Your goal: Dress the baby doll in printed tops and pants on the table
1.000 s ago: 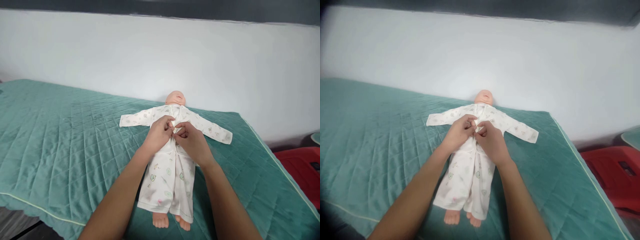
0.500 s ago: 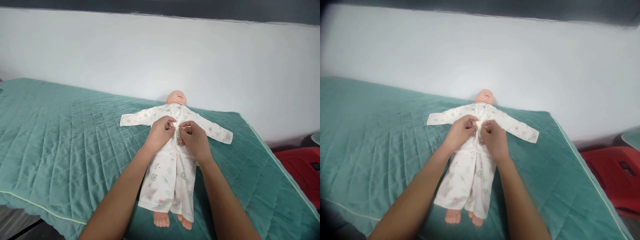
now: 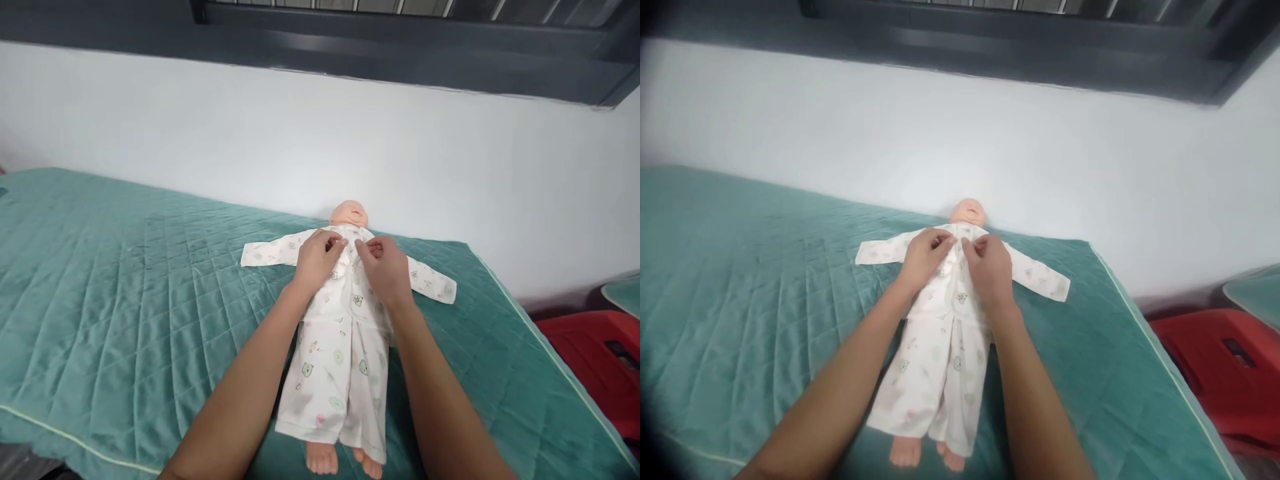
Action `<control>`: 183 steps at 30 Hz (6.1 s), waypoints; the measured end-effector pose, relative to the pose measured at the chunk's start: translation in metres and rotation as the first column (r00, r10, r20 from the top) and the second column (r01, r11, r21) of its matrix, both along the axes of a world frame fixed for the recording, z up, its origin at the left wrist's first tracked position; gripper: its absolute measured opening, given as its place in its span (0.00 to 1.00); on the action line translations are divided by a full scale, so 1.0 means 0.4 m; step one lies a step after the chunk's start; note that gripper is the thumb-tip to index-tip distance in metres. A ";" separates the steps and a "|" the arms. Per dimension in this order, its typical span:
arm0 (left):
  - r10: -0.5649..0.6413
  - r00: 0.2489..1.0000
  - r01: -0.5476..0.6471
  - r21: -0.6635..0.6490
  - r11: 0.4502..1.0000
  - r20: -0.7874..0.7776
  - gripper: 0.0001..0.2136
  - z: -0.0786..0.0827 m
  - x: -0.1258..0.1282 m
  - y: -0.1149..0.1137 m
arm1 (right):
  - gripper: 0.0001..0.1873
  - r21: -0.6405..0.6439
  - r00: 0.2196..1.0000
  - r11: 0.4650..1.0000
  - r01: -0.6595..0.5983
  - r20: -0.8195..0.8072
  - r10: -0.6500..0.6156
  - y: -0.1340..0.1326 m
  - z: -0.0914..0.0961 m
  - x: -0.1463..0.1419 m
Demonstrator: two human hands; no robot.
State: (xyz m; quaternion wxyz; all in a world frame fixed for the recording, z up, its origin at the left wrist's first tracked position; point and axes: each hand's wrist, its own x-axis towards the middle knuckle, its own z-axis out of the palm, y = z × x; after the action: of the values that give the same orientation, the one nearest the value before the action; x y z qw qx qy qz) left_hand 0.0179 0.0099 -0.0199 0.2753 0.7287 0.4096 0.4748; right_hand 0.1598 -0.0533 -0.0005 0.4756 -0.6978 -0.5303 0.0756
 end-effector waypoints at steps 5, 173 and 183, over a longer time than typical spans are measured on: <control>-0.102 0.990 0.096 -0.070 0.993 -0.093 0.04 0.034 0.000 0.007 | 0.13 -0.240 0.981 0.968 0.070 0.194 -0.022 0.046 0.013 -0.002; -0.042 0.999 0.046 -0.265 0.963 0.021 0.12 0.044 0.074 0.127 | 0.11 -0.018 0.959 0.991 -0.133 -0.255 0.124 0.139 -0.016 0.055; -0.118 0.992 0.111 -0.146 0.983 -0.043 0.12 0.038 0.070 0.129 | 0.12 0.055 0.958 0.988 -0.146 -0.242 0.155 0.137 -0.031 0.058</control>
State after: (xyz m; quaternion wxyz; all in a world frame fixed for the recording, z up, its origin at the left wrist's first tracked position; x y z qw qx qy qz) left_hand 0.0457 0.0616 -0.0048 0.3433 0.7412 0.4071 0.4088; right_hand 0.1830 0.0015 -0.0130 0.5430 -0.6318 -0.5203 0.1876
